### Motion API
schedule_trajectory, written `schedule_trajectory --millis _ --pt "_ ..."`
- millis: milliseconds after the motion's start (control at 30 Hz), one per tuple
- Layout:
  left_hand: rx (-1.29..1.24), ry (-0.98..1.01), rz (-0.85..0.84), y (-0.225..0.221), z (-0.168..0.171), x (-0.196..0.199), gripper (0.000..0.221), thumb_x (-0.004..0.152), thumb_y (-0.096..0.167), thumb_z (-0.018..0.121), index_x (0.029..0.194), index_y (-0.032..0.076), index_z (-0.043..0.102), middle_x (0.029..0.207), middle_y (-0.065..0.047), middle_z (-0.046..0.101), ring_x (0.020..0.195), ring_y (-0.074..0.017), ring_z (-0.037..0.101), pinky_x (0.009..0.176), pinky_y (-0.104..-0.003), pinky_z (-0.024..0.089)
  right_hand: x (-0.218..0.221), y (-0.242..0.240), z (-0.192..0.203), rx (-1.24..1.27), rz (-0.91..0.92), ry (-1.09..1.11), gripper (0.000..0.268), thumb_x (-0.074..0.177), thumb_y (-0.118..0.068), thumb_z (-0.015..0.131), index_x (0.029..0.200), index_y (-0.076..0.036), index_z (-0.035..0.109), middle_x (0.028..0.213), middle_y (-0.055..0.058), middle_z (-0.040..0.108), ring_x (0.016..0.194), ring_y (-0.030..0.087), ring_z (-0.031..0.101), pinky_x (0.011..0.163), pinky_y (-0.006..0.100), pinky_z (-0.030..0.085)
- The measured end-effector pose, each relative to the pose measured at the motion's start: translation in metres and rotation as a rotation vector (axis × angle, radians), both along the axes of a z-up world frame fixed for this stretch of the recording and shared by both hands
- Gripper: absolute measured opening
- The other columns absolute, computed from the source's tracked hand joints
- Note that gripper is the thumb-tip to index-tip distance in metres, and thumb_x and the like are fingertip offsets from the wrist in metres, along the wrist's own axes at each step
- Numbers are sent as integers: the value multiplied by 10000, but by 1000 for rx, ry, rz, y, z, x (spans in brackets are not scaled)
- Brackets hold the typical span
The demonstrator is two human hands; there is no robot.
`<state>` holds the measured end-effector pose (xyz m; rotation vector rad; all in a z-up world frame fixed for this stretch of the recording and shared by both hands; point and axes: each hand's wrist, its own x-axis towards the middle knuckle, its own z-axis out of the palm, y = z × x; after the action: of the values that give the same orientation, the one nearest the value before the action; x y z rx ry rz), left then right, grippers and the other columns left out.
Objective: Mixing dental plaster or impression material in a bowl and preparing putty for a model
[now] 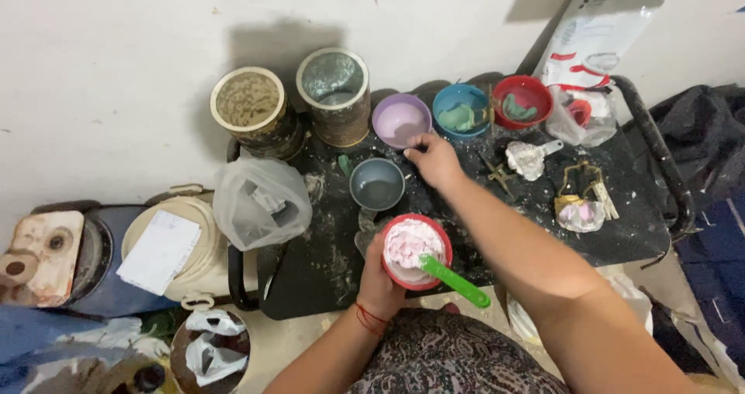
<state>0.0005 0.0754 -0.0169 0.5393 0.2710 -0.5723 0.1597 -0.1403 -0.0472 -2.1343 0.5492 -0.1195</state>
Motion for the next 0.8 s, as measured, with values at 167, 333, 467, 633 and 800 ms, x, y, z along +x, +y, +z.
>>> schedule_trajectory --millis 167,333,467,633,800 --pt "84 -193 28 8 0 24 530 1084 447 417 1324 24 627 1190 -235 742 1076 -341 739 928 -481 620 -79 28 179 -257 336 307 498 1001 -450 575 1376 -145 696 1256 189 743 1277 420 627 1097 570 469" --pt "-6 -262 10 -28 -2 22 525 1040 424 551 1391 35 565 1215 -231 724 1096 -336 730 906 -467 647 -192 44 241 -626 652 572 531 914 -490 669 1303 -129 636 953 176 792 944 388 770 841 553 612" --pt "30 -333 -120 -52 -17 24 714 913 502 735 1393 9 543 1185 -207 717 1072 -292 731 892 -427 638 -247 18 164 -1184 673 310 244 930 -237 709 1097 -63 674 723 89 691 663 277 732 564 397 599" --pt "-11 -343 -250 -79 19 12 766 920 551 702 1446 20 537 1220 -208 711 1122 -287 717 927 -431 632 -249 -8 181 -1366 479 -137 126 899 -242 649 795 -178 618 674 6 582 689 232 648 617 359 516" --pt "-17 -338 -262 -96 34 1 635 887 384 749 1374 -1 613 1137 -200 739 1046 -271 740 858 -400 650 -264 -42 172 -1144 376 -156 220 970 -306 601 775 -204 591 635 1 532 643 212 632 583 353 519"
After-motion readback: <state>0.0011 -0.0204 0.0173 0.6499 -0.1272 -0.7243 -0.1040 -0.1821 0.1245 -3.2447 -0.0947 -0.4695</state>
